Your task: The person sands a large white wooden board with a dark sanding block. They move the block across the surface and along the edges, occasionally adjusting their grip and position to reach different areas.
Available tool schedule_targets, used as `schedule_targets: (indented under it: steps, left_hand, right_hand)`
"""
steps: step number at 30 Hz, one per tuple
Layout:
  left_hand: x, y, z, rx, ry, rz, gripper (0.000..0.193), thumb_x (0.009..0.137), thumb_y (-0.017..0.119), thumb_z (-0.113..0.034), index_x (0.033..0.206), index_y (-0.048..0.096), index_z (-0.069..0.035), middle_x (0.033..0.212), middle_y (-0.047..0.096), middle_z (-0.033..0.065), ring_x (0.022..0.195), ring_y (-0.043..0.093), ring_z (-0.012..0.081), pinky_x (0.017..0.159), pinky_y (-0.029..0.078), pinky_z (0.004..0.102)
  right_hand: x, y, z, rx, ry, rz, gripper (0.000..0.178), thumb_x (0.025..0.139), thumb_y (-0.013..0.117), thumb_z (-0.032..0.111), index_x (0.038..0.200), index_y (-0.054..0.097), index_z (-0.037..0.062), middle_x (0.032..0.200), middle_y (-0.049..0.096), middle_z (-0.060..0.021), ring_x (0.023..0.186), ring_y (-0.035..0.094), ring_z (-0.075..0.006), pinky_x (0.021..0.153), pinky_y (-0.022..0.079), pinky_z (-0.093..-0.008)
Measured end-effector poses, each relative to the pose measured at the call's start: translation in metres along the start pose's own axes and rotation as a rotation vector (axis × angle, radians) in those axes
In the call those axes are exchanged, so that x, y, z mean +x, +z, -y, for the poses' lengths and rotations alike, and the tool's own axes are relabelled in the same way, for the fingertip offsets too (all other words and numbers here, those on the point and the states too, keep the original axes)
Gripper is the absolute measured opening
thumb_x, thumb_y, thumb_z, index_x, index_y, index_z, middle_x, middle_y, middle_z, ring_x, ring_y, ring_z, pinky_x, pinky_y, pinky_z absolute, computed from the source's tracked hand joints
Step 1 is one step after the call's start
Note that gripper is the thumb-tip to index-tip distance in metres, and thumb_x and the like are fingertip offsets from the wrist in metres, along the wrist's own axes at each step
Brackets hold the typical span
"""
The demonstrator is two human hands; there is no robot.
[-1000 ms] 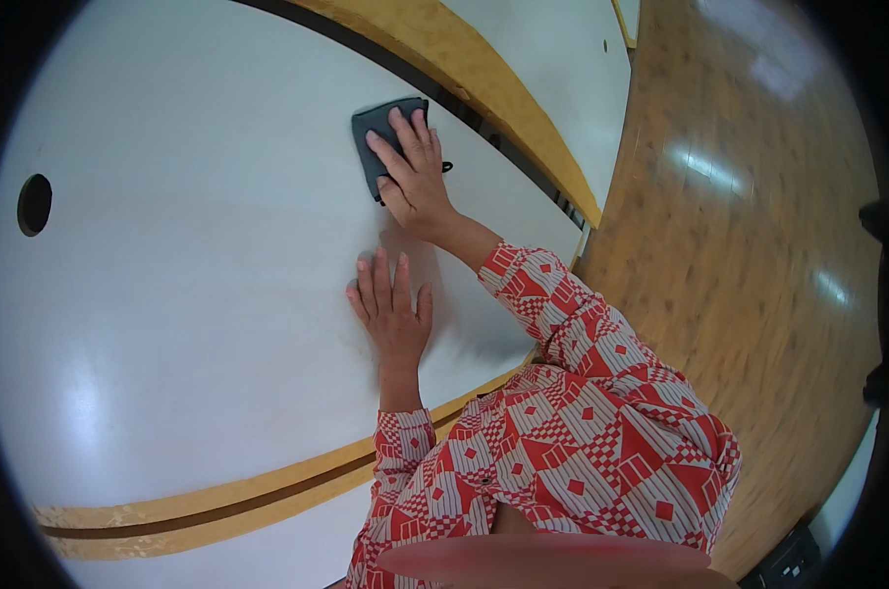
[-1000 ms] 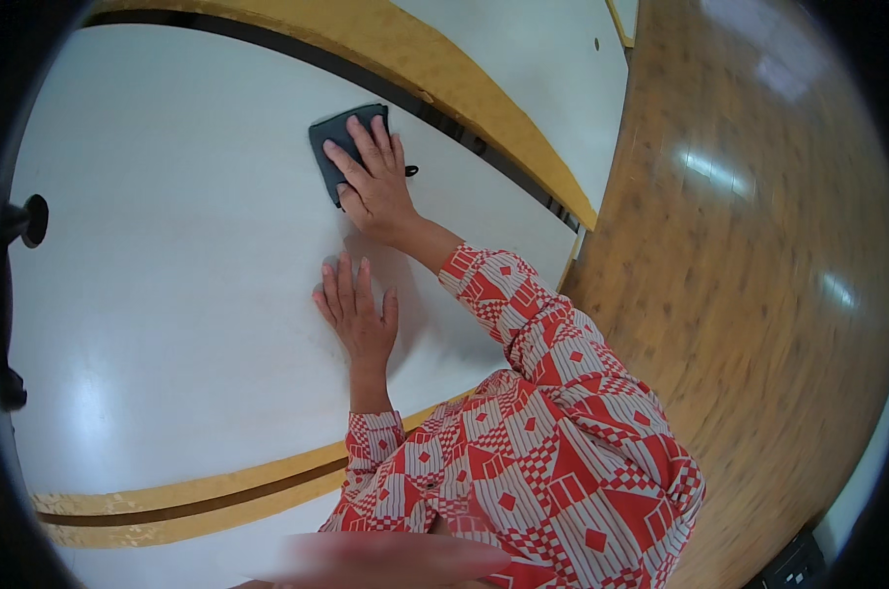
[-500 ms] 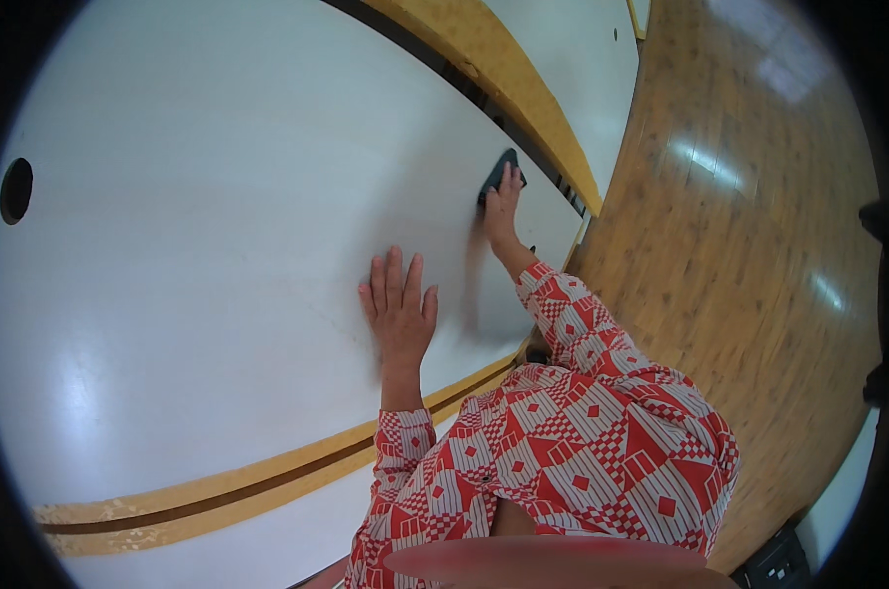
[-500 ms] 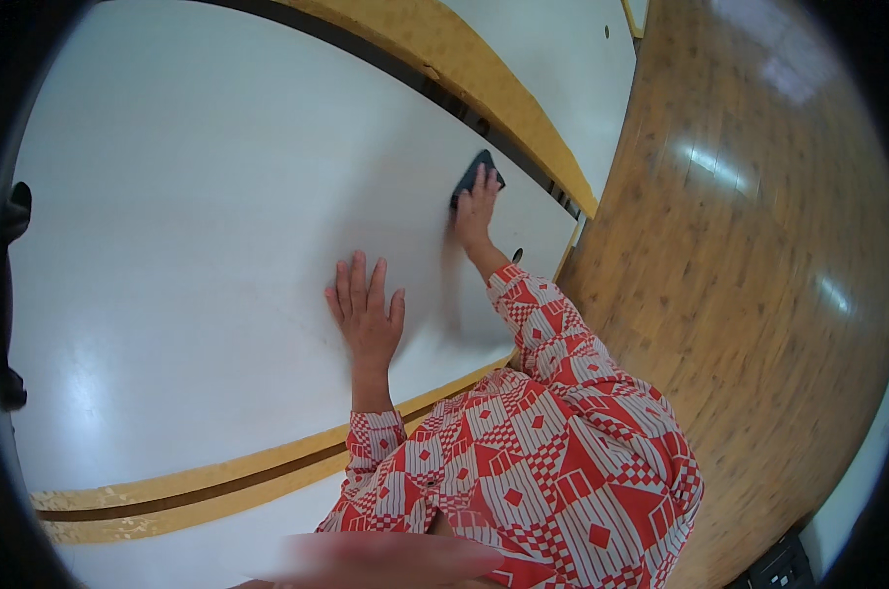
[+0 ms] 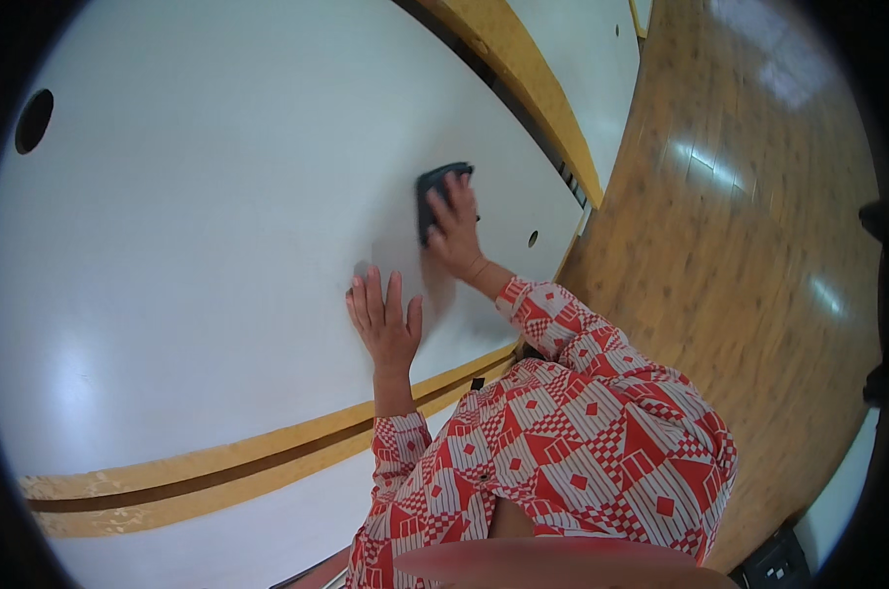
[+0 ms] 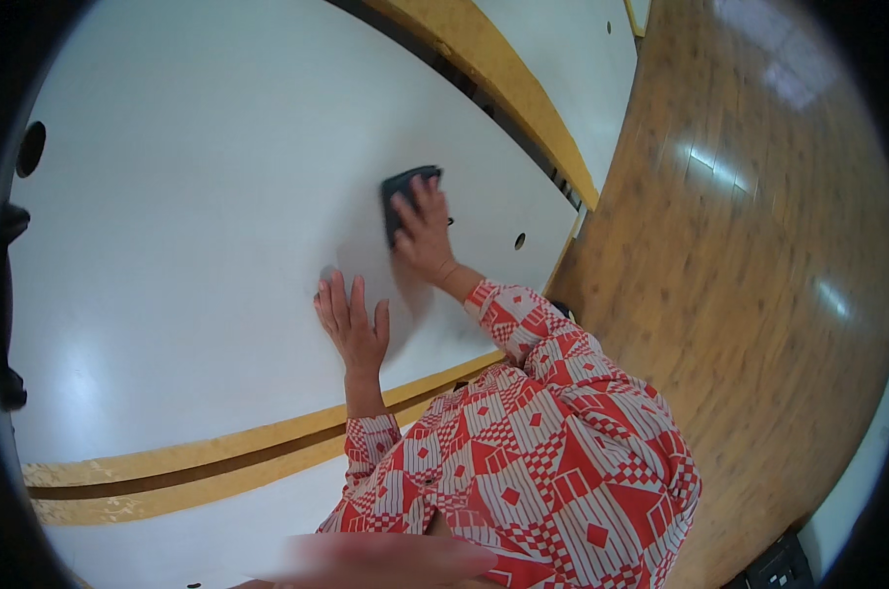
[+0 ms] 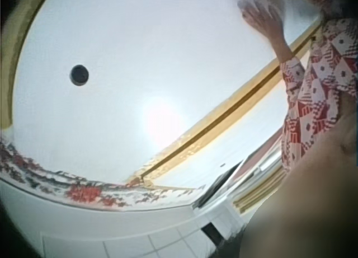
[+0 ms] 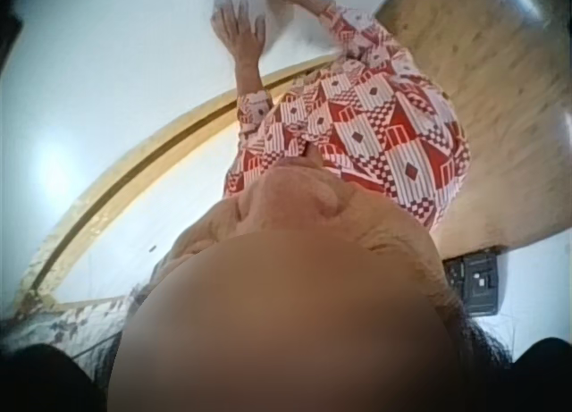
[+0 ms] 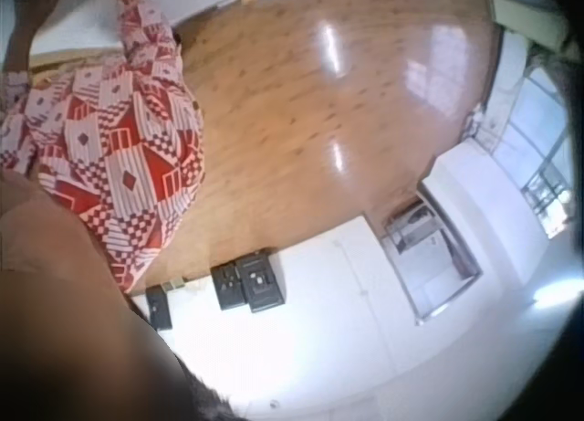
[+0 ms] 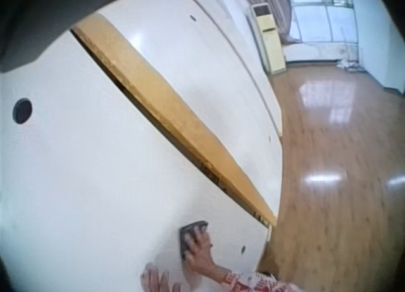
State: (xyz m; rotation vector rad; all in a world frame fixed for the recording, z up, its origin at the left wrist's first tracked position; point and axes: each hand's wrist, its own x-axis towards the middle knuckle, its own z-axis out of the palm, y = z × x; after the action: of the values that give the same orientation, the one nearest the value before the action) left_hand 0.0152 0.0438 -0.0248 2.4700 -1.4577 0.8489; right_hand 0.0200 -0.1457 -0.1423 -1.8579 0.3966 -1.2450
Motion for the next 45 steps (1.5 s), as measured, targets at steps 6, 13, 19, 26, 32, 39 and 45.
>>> schedule_targets:
  steps: [6,13,19,26,32,39,45]
  left_hand:
    - [-0.001,-0.001,-0.003,0.025,0.007,0.075,0.05,0.096,0.068,-0.033,0.144,0.058,-0.021,0.162,0.042,0.0087,0.152,0.034,0.0325,0.121,0.025,0.0534]
    - [-0.003,-0.003,0.002,0.041,-0.015,0.123,0.051,0.096,0.068,-0.031,0.145,0.058,-0.022,0.161,0.043,0.0085,0.151,0.035,0.0327,0.122,0.024,0.0534]
    - [-0.003,-0.006,0.006,-0.015,-0.042,0.141,0.055,0.093,0.069,-0.025,0.145,0.055,-0.014,0.163,0.038,0.012,0.153,0.029,0.037,0.12,0.024,0.0608]
    - [-0.009,-0.008,0.012,-0.003,-0.075,0.113,0.053,0.093,0.069,-0.025,0.144,0.058,-0.017,0.162,0.04,0.0097,0.152,0.032,0.0358,0.119,0.026,0.0598]
    - [-0.005,-0.008,0.008,0.026,-0.055,0.138,0.05,0.093,0.069,-0.024,0.142,0.058,-0.015,0.164,0.038,0.0089,0.153,0.03,0.0351,0.119,0.024,0.0595]
    - [-0.003,-0.011,0.004,0.034,-0.043,0.102,0.045,0.095,0.067,-0.024,0.139,0.062,-0.015,0.161,0.043,0.0077,0.153,0.032,0.0338,0.12,0.022,0.058]
    - [-0.005,-0.017,0.006,0.046,-0.057,0.066,0.042,0.097,0.063,-0.025,0.138,0.062,-0.014,0.16,0.044,0.0093,0.153,0.032,0.036,0.119,0.02,0.0612]
  right_hand:
    - [-0.032,0.001,-0.091,0.115,0.518,-0.197,0.07,0.093,0.053,0.015,0.159,0.034,0.0073,0.167,0.019,-0.0268,0.153,0.014,-0.0533,0.125,0.015,-0.0555]
    - [-0.033,0.017,-0.056,0.04,0.392,-0.164,0.072,0.093,0.05,0.012,0.161,0.028,0.0017,0.166,0.016,-0.0311,0.152,0.013,-0.0564,0.125,0.013,-0.0597]
    - [-0.026,0.017,0.054,0.057,-0.086,0.059,0.07,0.086,0.061,0.014,0.154,0.045,0.0185,0.168,0.019,-0.0222,0.153,0.013,-0.0539,0.119,0.015,-0.0705]
    - [0.044,0.014,0.002,0.002,-0.162,-0.071,0.068,0.087,0.059,0.011,0.153,0.046,0.0181,0.168,0.021,-0.021,0.152,0.019,-0.0533,0.119,0.016,-0.0693]
    - [0.05,-0.006,-0.091,0.018,0.305,-0.244,0.065,0.093,0.048,0.012,0.157,0.037,0.0054,0.166,0.021,-0.028,0.15,0.019,-0.0562,0.123,0.017,-0.0596]
    - [-0.027,0.005,-0.048,0.047,0.237,-0.144,0.066,0.093,0.049,0.013,0.158,0.037,0.0048,0.167,0.019,-0.0271,0.153,0.015,-0.0537,0.125,0.015,-0.0581]
    - [-0.089,0.002,0.04,0.075,-0.173,0.21,0.068,0.082,0.067,0.015,0.148,0.052,0.0222,0.166,0.024,-0.0209,0.153,0.015,-0.0537,0.121,0.014,-0.0698]
